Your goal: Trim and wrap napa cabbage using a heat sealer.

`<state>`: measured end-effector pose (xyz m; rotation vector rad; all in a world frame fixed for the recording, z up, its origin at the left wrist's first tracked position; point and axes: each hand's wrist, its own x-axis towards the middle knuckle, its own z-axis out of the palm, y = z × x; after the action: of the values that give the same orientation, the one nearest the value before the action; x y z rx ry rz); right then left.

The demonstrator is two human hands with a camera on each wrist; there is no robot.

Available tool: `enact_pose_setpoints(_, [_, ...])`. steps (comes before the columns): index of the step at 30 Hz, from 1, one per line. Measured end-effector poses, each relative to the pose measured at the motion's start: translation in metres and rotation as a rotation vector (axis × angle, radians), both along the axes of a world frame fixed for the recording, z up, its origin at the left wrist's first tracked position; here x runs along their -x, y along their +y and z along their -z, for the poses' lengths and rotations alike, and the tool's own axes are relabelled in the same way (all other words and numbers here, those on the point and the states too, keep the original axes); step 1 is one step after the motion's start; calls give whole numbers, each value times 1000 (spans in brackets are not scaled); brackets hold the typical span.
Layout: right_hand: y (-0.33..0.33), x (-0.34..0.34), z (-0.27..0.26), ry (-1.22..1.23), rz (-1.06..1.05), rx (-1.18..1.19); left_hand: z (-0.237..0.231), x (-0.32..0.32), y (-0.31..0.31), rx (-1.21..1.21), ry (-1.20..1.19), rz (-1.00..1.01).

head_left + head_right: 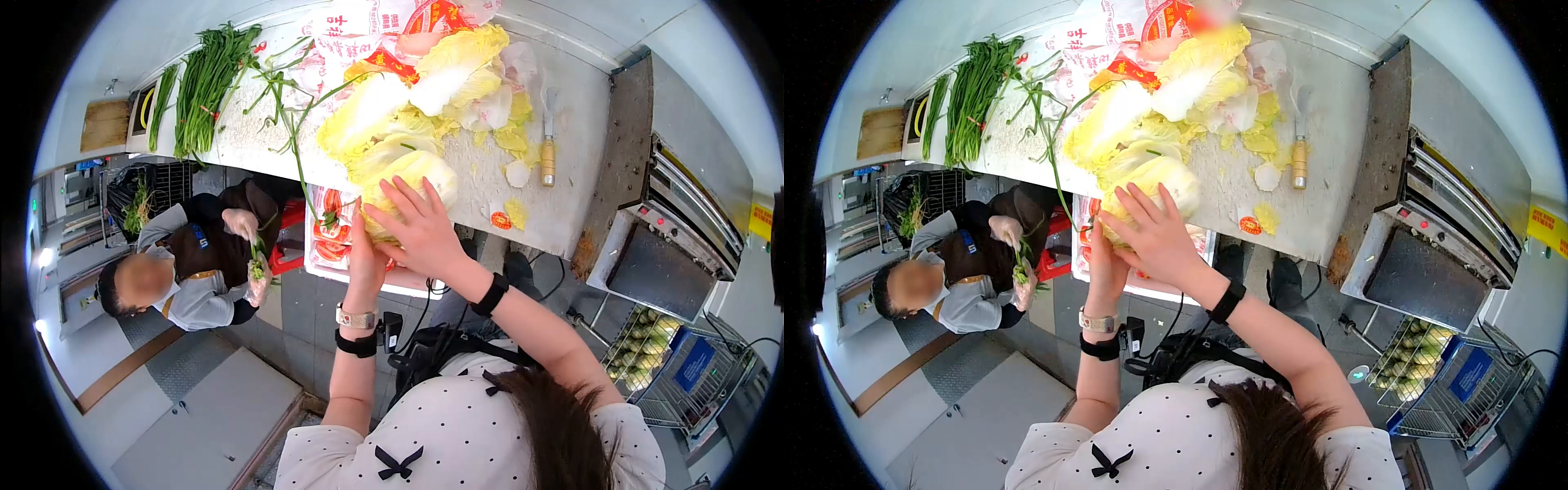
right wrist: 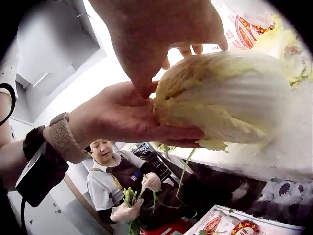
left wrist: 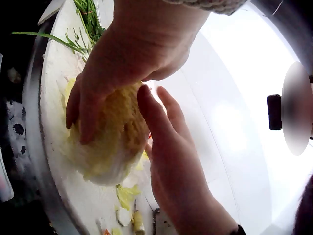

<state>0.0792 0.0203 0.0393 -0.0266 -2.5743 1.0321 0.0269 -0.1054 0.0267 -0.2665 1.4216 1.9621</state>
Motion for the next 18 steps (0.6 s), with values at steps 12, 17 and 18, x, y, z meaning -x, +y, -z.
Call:
enact_pose_setpoints(12, [26,-9,9,48,-101,130,-15,0,9,2,-78,132])
enact_pose_setpoints(17, [48,-8,11,67,40,310,-15,-11,20,224,217,119])
enact_pose_setpoints(18, [54,-7,11,63,67,360,-15,-13,22,288,375,138])
